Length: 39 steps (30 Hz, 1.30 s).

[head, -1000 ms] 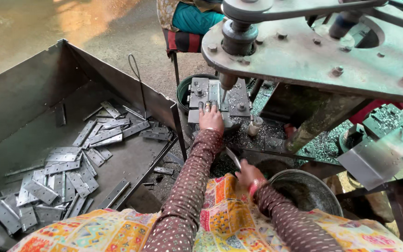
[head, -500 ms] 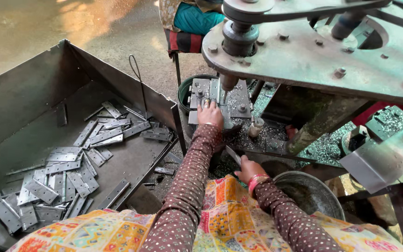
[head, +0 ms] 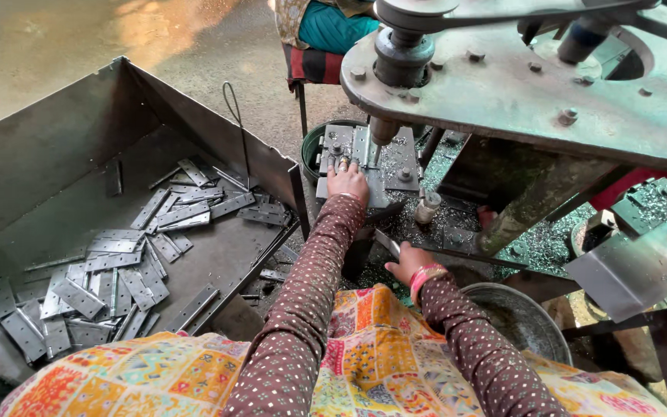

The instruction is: The person places metal plates one by one onto a jig, aligns them, and operates a drilling machine by pulling a lever to drill holes. After drilling, the person removes each plate and places it into a metal bin.

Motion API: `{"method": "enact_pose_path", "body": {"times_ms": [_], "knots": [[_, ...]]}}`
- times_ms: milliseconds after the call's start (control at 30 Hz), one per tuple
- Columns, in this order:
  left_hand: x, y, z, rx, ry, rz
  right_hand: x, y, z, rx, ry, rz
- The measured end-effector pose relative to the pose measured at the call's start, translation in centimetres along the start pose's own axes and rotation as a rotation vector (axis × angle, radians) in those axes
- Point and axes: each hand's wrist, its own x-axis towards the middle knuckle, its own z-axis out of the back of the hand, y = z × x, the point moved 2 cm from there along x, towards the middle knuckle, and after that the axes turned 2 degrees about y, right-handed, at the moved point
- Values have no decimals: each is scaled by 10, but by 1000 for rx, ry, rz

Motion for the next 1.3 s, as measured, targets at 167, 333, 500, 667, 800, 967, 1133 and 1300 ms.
{"method": "enact_pose_path", "body": {"times_ms": [167, 333, 500, 667, 800, 967, 1133, 1300], "knots": [[0, 4, -9, 83, -28, -22, -13, -12, -51, 53, -108, -31], [-6, 20, -21, -83, -324, -89, -2, -21, -64, 97, -140, 22], [-40, 63, -39, -48, -781, -40, 24, -20, -2, -80, -57, 35], [-101, 174, -76, 94, -726, 373, 45, -23, 31, -243, -68, 99], [-155, 264, -124, -1, 218, 860, 48, -22, 24, -292, -119, 158], [-178, 297, -177, -238, 377, 1047, 43, -18, 26, -281, -115, 125], [-165, 314, -188, -576, -243, 1092, 30, -13, 28, -241, -77, 81], [-166, 314, -172, -434, -468, 1213, 24, -7, 29, -216, -52, 92]]}}
